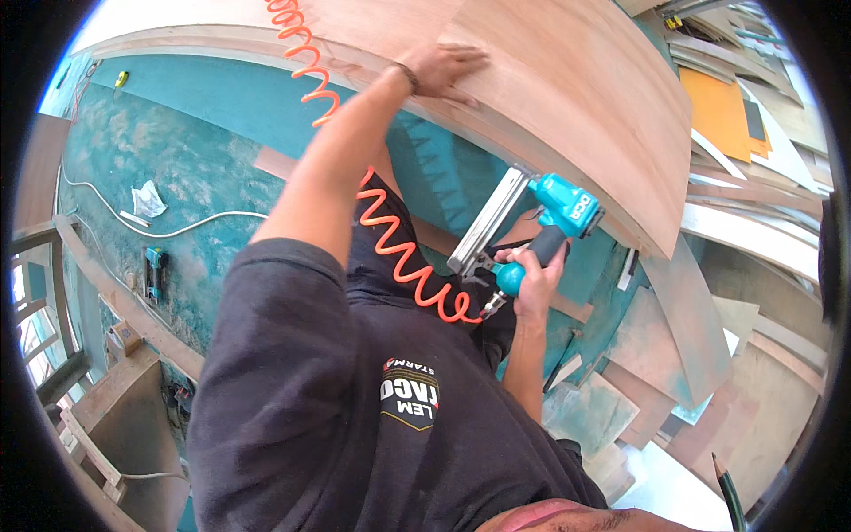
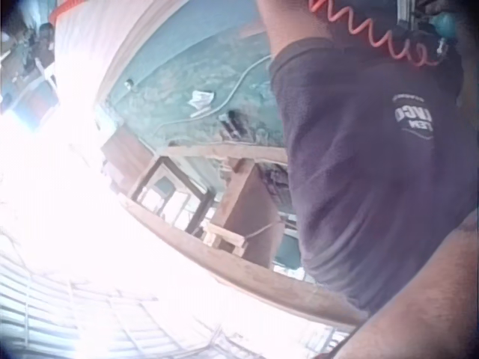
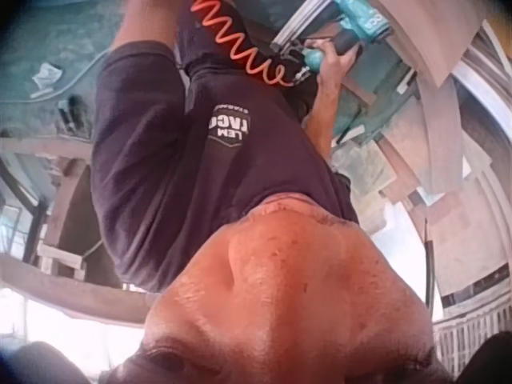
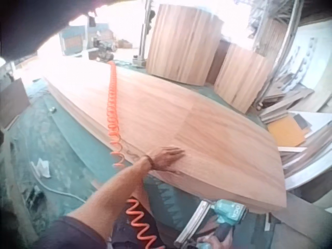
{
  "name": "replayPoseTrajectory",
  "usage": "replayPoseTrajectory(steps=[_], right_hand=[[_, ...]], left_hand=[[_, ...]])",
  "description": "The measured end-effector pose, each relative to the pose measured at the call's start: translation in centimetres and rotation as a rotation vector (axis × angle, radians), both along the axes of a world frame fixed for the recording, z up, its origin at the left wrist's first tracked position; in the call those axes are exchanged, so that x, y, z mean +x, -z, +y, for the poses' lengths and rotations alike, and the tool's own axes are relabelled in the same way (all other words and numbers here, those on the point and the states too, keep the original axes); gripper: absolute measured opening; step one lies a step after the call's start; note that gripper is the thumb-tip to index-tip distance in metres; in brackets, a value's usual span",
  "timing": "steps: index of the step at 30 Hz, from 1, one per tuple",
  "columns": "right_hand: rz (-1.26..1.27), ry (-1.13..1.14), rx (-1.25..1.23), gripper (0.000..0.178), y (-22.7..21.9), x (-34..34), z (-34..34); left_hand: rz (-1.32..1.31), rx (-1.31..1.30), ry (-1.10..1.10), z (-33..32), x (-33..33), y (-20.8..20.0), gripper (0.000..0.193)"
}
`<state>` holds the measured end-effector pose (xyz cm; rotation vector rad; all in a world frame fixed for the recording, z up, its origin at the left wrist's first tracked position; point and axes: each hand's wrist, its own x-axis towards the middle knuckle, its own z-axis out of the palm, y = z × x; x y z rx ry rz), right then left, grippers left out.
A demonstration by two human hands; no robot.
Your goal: The person aligns curved wooden panels on the floor and secures them to a wooden frame using a pneumatic nail gun and a hammer.
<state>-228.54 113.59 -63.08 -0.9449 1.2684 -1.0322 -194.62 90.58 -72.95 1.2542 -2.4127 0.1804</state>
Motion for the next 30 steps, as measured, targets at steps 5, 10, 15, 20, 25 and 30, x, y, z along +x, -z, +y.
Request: replayPoseTrajectory(steps=[5,10,15,20,25,30], right_hand=[[-0.005,-0.023,-0.096,0.054,-2.2,-0.7,-1.0],[0.077,-0.087,-0.152,0.048,-3.2,1.8,-3.6],[0.154,-0.175,-0.12,0.028,-3.3,4.0,-6.8],[0.239,-0.286,-0.165,0.033,-4.4,7.5,-11.2],[0.451,-0.467,-0.162,0.045,-4.7,10.2,-15.0],[0.455,-0.505,-0.111,0.047,-5.1,10.3,-15.8]], left_hand=[[-0.095,0.014,0.017,1.3,6.2,-2.0,0.08],[-0.07,-0.072,0.092,0.4,7.6,-1.2,0.075],[-0.047,-0.046,0.087,0.7,7.3,-0.8,0.071],[-0.016,-0.024,0.098,0.5,7.3,-0.9,0.072],[-0.027,-0.032,0.077,0.5,7.3,-1.5,0.074],[-0.012,-0.031,0.042,1.0,7.3,-1.5,0.075]])
